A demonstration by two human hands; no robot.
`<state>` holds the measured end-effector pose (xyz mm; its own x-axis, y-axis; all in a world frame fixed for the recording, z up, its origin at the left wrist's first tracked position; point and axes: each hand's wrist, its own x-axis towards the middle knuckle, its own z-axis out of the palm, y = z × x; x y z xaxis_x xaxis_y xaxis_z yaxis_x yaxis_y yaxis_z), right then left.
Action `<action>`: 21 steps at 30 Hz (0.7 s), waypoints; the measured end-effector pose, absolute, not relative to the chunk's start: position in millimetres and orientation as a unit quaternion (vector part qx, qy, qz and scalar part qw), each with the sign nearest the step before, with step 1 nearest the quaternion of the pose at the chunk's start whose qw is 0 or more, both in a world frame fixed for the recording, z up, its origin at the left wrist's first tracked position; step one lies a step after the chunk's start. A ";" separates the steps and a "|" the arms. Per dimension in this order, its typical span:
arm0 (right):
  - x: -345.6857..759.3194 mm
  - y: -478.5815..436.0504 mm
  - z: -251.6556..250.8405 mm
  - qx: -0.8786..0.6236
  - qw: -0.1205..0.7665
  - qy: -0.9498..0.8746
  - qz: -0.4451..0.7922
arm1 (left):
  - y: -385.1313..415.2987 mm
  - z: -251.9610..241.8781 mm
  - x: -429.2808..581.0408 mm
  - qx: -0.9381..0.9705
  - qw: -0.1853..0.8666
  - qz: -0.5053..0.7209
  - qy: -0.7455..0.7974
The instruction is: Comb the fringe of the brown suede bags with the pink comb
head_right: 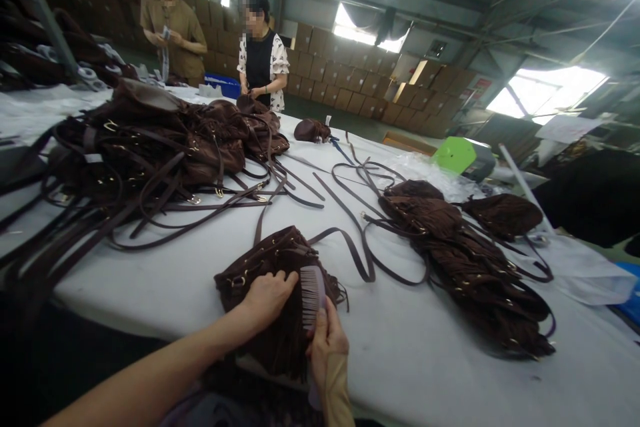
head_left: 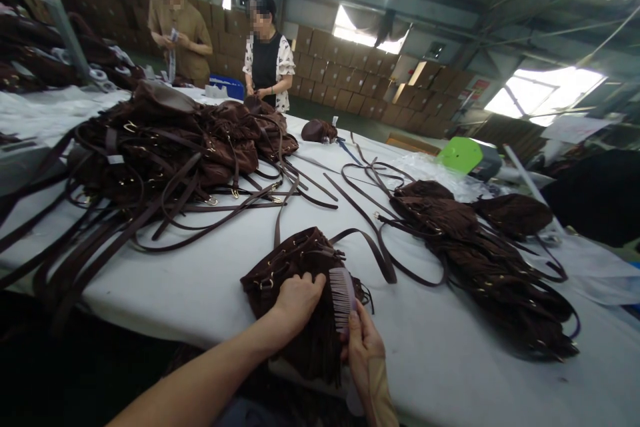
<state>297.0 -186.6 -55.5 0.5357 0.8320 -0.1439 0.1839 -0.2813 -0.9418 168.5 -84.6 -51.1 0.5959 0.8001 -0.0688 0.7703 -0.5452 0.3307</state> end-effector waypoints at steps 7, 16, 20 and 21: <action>307.3 -193.5 -60.6 -0.725 0.476 -0.350 0.355 | -78.8 -51.8 123.6 0.797 0.406 0.240 0.378; 315.0 -169.5 -23.0 -0.747 0.460 -0.392 0.278 | -73.2 -1.9 114.9 0.770 0.429 0.317 0.349; 293.5 -155.4 -4.7 -0.734 0.463 -0.433 0.246 | -67.9 17.7 123.2 0.786 0.420 0.325 0.316; 283.6 -152.7 -5.1 -0.714 0.471 -0.438 0.279 | -68.3 22.0 126.9 0.801 0.414 0.317 0.295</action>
